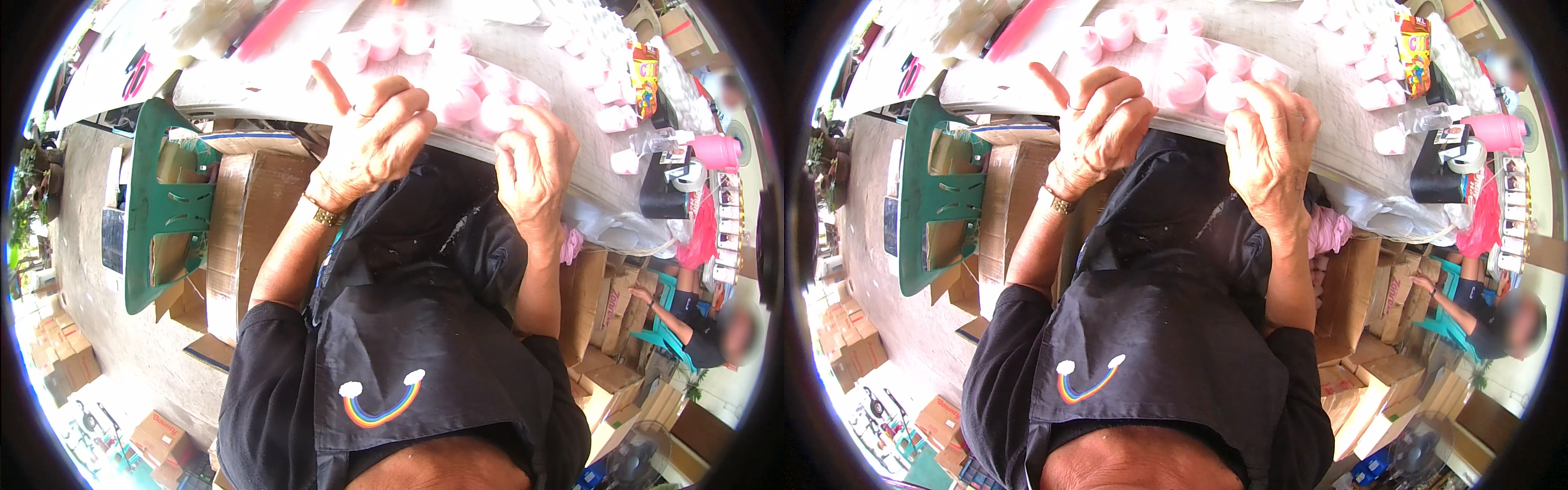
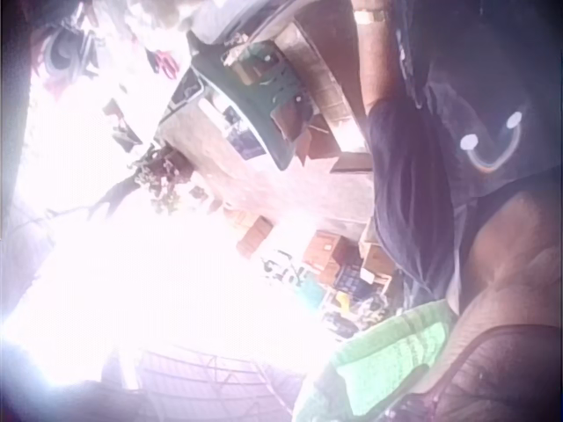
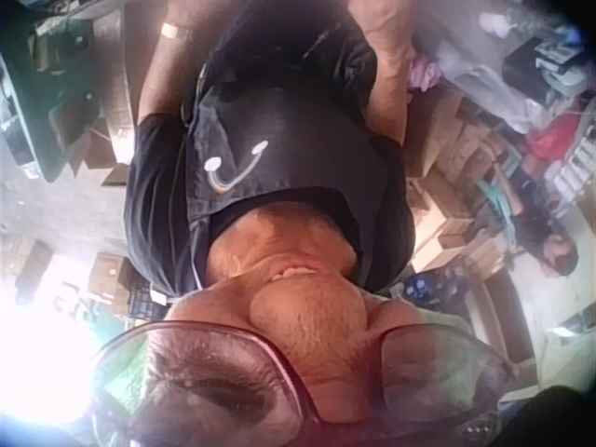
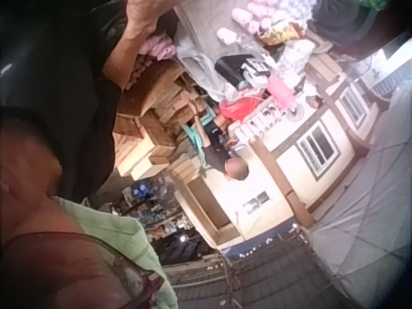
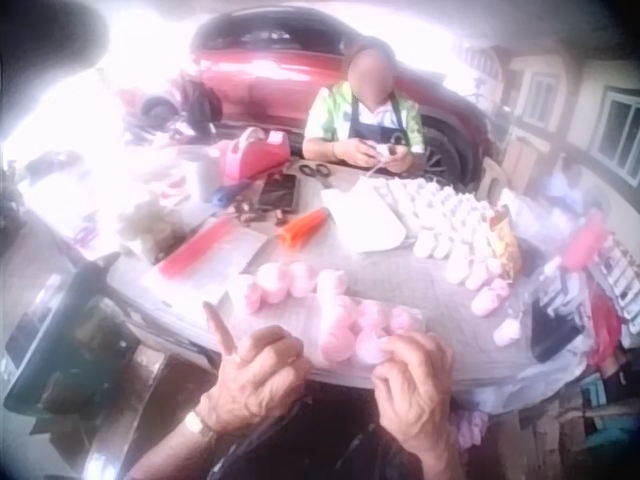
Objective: The person repeatedly picks up small pink cotton candy pieces and places them into clear plastic bags on a table. The person seals each bag and sets it aside, continuing the process with additional pieces.
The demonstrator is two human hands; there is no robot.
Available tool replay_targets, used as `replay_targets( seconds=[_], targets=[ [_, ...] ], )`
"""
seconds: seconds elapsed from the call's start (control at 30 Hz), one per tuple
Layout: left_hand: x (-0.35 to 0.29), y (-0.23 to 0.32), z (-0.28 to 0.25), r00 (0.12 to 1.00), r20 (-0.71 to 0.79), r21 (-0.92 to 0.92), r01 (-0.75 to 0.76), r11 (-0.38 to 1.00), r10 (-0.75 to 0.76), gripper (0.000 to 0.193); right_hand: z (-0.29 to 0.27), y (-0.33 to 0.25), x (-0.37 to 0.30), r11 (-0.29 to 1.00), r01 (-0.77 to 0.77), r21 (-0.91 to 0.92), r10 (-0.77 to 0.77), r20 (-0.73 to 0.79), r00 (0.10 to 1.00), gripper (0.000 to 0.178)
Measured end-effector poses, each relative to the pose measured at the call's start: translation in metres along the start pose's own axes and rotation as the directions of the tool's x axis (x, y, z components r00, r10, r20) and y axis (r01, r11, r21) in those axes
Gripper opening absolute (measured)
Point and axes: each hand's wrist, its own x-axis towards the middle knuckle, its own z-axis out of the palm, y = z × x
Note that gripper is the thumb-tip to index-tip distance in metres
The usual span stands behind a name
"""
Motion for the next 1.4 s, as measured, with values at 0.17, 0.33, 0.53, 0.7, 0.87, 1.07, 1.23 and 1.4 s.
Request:
replay_targets(
  seconds=[0.17,0.33,0.53,0.7,0.87,1.07,1.23,1.4],
  targets=[
    [0.007,0.028,0.012,0.997,-0.031,-0.133,-0.068,0.989,0.064,0.022,-0.002,-0.001,0.003,1.000,0.000,-0.001,0.000,0.018,1.000,0.017],
    [0.011,0.034,0.029,1.000,-0.012,-0.158,-0.011,0.987,0.009,0.022,-0.002,0.001,0.002,1.000,0.008,-0.009,-0.008,0.016,1.000,0.019],
    [0.012,0.037,0.029,1.000,0.006,-0.159,0.026,0.987,-0.026,0.019,-0.004,0.001,0.000,1.000,0.004,0.010,-0.005,0.023,1.000,0.023],
    [0.013,0.037,0.028,0.999,0.023,-0.183,0.051,0.982,-0.047,0.019,-0.010,0.002,-0.014,1.000,-0.027,0.008,0.027,-0.041,0.999,0.024],
    [0.013,0.037,0.029,0.999,0.012,-0.204,0.044,0.978,-0.043,0.019,-0.009,0.013,-0.028,0.999,-0.033,0.006,0.033,-0.051,0.998,0.022],
    [0.014,0.035,0.029,0.999,0.022,-0.300,0.041,0.953,-0.036,0.020,-0.017,0.028,-0.031,0.999,-0.033,0.027,0.034,-0.025,0.999,0.021],
    [0.016,0.035,0.028,1.000,0.016,-0.335,0.027,0.942,-0.023,0.022,-0.016,0.034,-0.034,0.994,-0.052,0.093,0.055,-0.030,0.998,0.026],
    [0.014,0.034,0.024,0.998,0.059,-0.341,0.056,0.938,-0.038,0.024,-0.024,0.030,-0.050,0.985,-0.121,0.120,0.122,-0.004,0.993,0.031]
  ],
)
